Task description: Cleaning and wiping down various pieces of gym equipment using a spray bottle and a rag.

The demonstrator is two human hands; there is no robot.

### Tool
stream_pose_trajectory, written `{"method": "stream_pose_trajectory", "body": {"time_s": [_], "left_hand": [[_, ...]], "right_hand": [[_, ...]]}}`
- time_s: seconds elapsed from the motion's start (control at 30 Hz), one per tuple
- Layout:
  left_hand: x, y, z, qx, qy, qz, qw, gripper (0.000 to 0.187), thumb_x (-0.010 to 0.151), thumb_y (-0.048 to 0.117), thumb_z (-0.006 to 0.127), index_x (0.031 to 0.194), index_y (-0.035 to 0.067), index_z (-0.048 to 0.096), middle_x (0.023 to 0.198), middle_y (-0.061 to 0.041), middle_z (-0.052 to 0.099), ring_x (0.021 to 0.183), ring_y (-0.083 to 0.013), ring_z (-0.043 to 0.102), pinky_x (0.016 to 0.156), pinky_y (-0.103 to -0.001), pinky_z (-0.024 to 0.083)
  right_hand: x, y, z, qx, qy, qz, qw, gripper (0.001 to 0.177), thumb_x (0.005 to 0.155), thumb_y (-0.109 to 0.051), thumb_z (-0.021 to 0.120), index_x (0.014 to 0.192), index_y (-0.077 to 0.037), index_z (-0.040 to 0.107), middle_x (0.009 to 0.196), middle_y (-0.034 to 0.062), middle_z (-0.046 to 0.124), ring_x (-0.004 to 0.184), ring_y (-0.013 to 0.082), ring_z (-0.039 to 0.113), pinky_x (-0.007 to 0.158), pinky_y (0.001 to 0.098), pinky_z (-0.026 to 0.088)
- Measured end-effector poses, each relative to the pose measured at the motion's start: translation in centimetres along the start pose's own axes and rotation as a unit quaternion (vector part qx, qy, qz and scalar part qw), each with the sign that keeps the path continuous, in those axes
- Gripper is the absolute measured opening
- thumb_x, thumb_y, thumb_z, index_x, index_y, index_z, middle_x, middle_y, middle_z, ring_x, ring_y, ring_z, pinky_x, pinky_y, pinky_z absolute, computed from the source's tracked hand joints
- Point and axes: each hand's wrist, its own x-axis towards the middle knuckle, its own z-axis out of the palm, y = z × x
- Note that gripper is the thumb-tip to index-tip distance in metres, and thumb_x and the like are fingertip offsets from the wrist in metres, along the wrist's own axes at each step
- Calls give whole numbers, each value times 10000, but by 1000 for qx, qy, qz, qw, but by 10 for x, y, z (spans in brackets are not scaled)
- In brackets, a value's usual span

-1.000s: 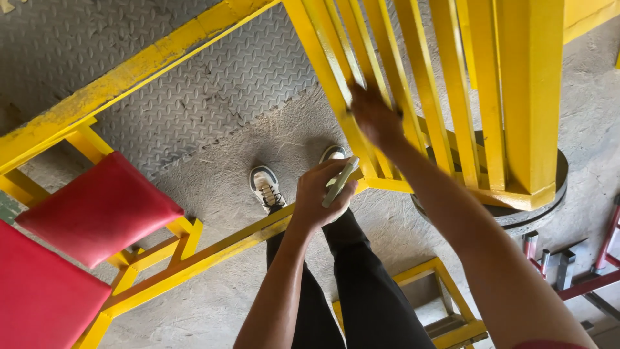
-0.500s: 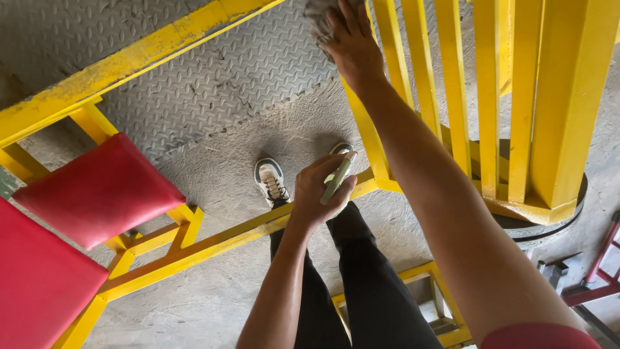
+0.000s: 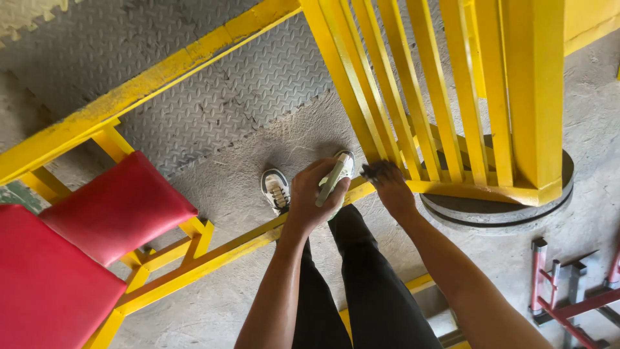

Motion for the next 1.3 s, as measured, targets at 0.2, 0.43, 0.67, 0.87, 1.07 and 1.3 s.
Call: {"method": "stream_pose_trajectory", "body": {"time_s": [0.2,0.43,0.67,0.87,1.07,1.3], "left_hand": [[-23,18,3,7,-4,10,1000,246,893,158,685,1100,35,737,1029,-137,775,836,-258,783,751,-358,621],[-46,54,1,27,-11,76,997,252,881,194,744,1070,30,713,1016,-137,759,906,-275,766,809,-379,605],[-74,125,-7,-17,-98,98,990,783,649,187,961,1332,49,604,1236,-140,697,1165,-287,683,966,-415,555],[-105,182,-8,6,-128,75,989,879,617,81,937,1405,80,546,1311,-130,600,1125,-294,640,929,-423,571],[-127,209,15,-88,-131,72,985,731,760,149,864,1407,31,543,1308,-104,633,1197,-218,637,929,-400,620],[-146,270,66,-21,-127,259,957,579,916,188,755,1426,-5,561,1333,-147,682,1091,-194,721,950,-379,605]], "right_hand": [[-44,-19,-3,113,-99,79,986,241,945,-191,611,1147,-110,713,1086,108,717,1164,291,637,1223,498,354],[-21,-24,-133,385,-28,332,861,250,901,-86,631,1120,-117,748,1125,112,747,962,360,700,792,489,557],[-77,-35,-174,463,108,340,811,203,937,-143,679,1114,-80,757,1069,133,764,893,305,751,766,422,599],[-127,-63,-223,457,153,397,781,196,930,-118,684,1098,-69,771,1053,140,778,922,327,745,790,434,588],[-153,-64,-297,538,131,522,648,219,949,-138,656,1139,-102,758,999,106,799,791,265,770,739,386,592],[-214,-32,-288,493,253,521,650,184,953,-114,691,1112,-74,775,994,138,797,834,203,761,741,357,586]]}}
